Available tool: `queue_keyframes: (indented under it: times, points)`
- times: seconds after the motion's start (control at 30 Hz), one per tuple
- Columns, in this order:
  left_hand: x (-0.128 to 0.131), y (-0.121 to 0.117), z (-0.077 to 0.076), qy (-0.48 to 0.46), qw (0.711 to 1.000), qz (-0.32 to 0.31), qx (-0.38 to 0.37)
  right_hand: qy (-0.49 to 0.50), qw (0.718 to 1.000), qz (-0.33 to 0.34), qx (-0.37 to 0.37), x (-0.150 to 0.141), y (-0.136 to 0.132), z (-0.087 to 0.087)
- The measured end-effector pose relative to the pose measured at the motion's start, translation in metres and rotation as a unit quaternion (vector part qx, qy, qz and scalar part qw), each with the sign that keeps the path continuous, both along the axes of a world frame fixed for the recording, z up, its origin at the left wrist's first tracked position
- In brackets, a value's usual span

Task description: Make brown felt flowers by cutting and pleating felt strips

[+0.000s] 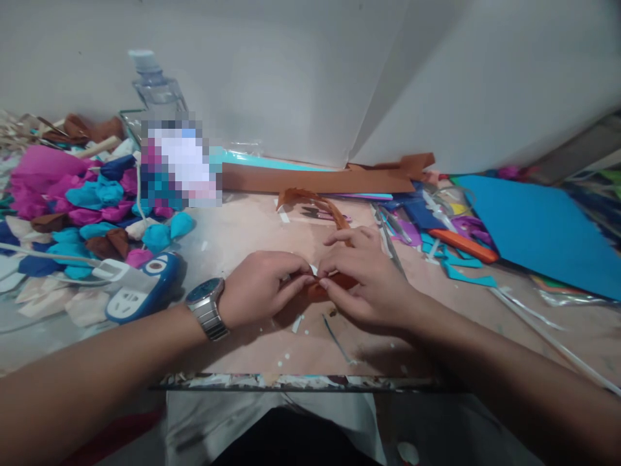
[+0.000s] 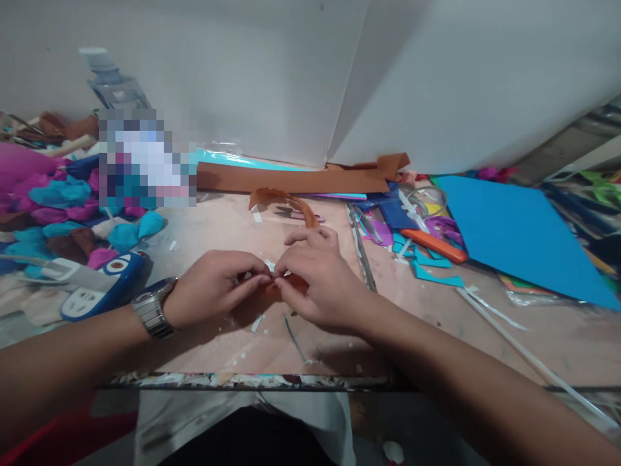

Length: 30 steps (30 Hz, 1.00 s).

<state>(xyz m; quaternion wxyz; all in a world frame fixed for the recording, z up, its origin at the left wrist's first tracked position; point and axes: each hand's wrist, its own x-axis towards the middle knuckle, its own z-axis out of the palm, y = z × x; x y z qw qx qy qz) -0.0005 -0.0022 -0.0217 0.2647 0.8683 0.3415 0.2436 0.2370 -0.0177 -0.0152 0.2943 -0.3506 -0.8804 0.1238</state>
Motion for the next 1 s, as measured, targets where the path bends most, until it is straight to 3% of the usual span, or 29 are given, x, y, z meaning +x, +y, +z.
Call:
queue_keyframes:
  times: [0.73, 1.0]
  points:
    - [0.0024, -0.0029, 0.0025, -0.016, 0.994, 0.026, -0.103, -0.050, 0.995, -0.028, 0.087, -0.0015, 0.0002, 0.0007]
    - [0.0046, -0.0020, 0.0031, -0.037, 0.990, 0.032, -0.134, -0.023, 0.997, -0.023, 0.075, -0.0031, -0.0005, 0.0010]
